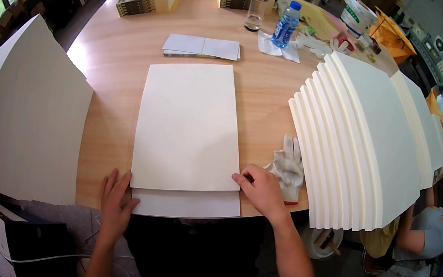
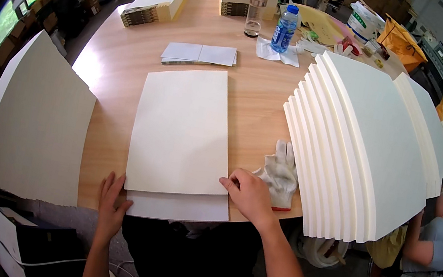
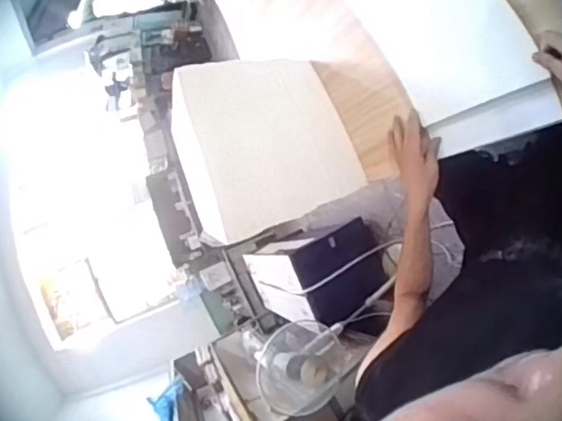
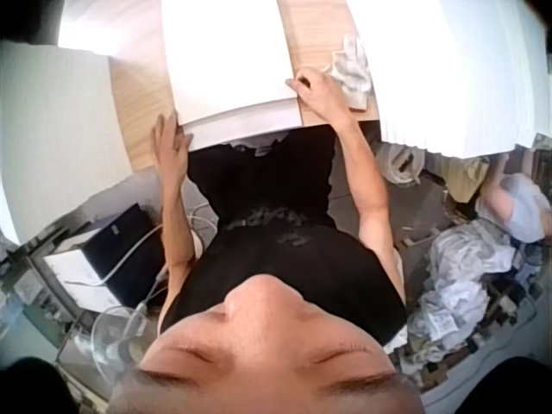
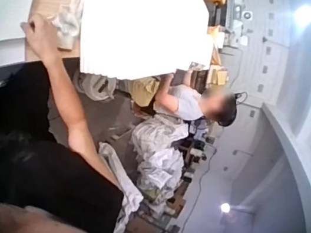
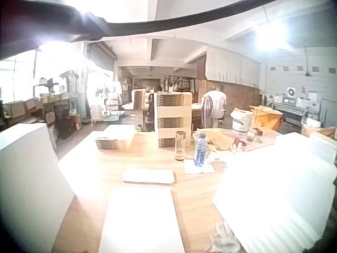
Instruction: The person applies glue with a brush to the edges of paper stacks, moves the stacks between positions on the table, and uses a block to press against the paper edges.
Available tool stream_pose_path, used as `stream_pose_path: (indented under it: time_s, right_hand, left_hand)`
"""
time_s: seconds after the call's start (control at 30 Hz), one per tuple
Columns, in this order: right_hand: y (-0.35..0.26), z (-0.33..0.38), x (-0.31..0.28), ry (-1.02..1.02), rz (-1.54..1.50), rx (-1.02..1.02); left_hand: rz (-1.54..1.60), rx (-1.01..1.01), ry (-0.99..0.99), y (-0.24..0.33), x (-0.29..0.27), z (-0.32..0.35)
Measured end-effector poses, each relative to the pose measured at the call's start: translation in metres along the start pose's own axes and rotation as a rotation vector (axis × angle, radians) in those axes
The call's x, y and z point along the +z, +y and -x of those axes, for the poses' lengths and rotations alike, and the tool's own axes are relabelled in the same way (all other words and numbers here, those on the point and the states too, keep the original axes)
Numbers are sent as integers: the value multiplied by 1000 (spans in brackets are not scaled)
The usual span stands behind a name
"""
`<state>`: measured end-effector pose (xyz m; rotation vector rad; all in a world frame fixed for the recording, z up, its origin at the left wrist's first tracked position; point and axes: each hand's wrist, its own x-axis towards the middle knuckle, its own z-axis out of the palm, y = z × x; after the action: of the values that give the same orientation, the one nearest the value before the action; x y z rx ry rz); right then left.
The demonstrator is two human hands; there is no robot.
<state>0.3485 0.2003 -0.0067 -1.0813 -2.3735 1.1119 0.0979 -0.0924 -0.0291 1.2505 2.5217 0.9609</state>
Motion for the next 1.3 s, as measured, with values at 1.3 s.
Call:
stream_pose_path:
  time_s: [1.3]
  right_hand:
    - [9, 93, 33, 268, 54, -223]
  left_hand:
    - [-55, 455, 33, 77, 45, 2]
